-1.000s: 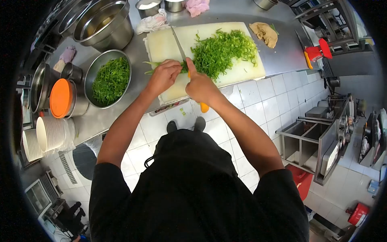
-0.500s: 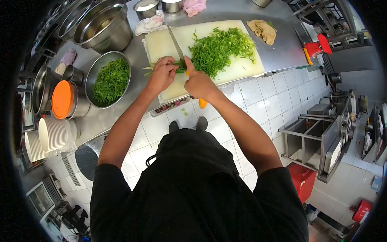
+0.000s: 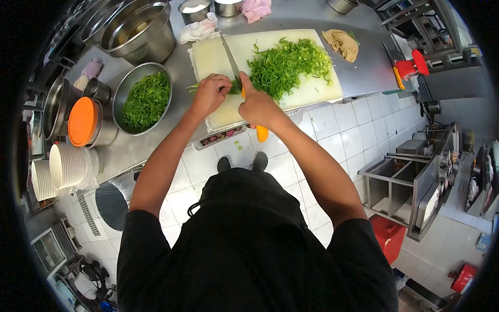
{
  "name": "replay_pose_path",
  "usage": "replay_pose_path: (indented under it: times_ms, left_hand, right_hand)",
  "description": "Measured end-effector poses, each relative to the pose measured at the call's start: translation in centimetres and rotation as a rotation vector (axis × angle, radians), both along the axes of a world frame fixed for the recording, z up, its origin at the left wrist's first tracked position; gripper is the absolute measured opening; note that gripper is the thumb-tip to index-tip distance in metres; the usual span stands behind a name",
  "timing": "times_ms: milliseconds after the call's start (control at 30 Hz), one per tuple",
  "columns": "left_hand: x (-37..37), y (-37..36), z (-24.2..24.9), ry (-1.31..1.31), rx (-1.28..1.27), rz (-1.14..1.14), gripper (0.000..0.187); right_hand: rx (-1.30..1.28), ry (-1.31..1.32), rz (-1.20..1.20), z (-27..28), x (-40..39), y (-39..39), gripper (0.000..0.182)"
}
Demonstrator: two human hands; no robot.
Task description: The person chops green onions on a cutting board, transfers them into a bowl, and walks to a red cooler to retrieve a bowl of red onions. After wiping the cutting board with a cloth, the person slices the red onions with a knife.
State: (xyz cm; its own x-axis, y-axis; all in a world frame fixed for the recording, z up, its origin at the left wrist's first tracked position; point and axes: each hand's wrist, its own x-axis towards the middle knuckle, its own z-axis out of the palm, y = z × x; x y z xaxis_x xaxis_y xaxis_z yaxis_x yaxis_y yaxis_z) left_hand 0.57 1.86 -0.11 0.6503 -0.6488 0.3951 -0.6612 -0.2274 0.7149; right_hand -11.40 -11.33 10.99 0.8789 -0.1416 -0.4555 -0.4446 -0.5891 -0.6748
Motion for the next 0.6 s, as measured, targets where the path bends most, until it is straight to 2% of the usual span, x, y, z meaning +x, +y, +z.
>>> replay_pose_path:
  times_ms: [33, 133, 267, 367, 467, 567, 600]
  left_hand:
    - [0.1, -0.1, 0.0, 0.011, 0.002, 0.002, 0.015]
    - [0.2, 0.0, 0.0, 0.013, 0.013, 0.026, 0.014]
    - [-1.2, 0.7, -0.4, -0.186, -0.002, 0.155, 0.015]
    - [-1.8, 0.4, -1.0, -0.231, -0.038, 0.217, 0.017]
    - [-1.2, 0.3, -0.9, -0.179, -0.034, 0.177, 0.014]
    - [-0.4, 0.4, -1.0, -0.138, -0.025, 0.101, 0.013]
    - [-0.4, 0.5, -1.0, -0.139, -0.026, 0.087, 0.012]
  right_hand:
    - [0.003, 0.028, -0.001, 0.4, -0.4, 0.3, 0.083]
    - [-0.243, -0.035, 0.053, -2.9, -1.0, 1.3, 0.089]
    - [-0.195, -0.051, 0.036, -3.6, -1.2, 0.9, 0.090]
    - [-0.158, -0.044, 0.036, -3.5, -1.3, 0.7, 0.090]
    - [-0.319, -0.365, 0.092, -7.2, -1.1, 0.4, 0.086]
    - [0.008, -0.027, -0.020, -3.4, 1.5, -0.4, 0.087]
    - [0.026, -0.016, -0.028, -2.8, 1.5, -0.6, 0.087]
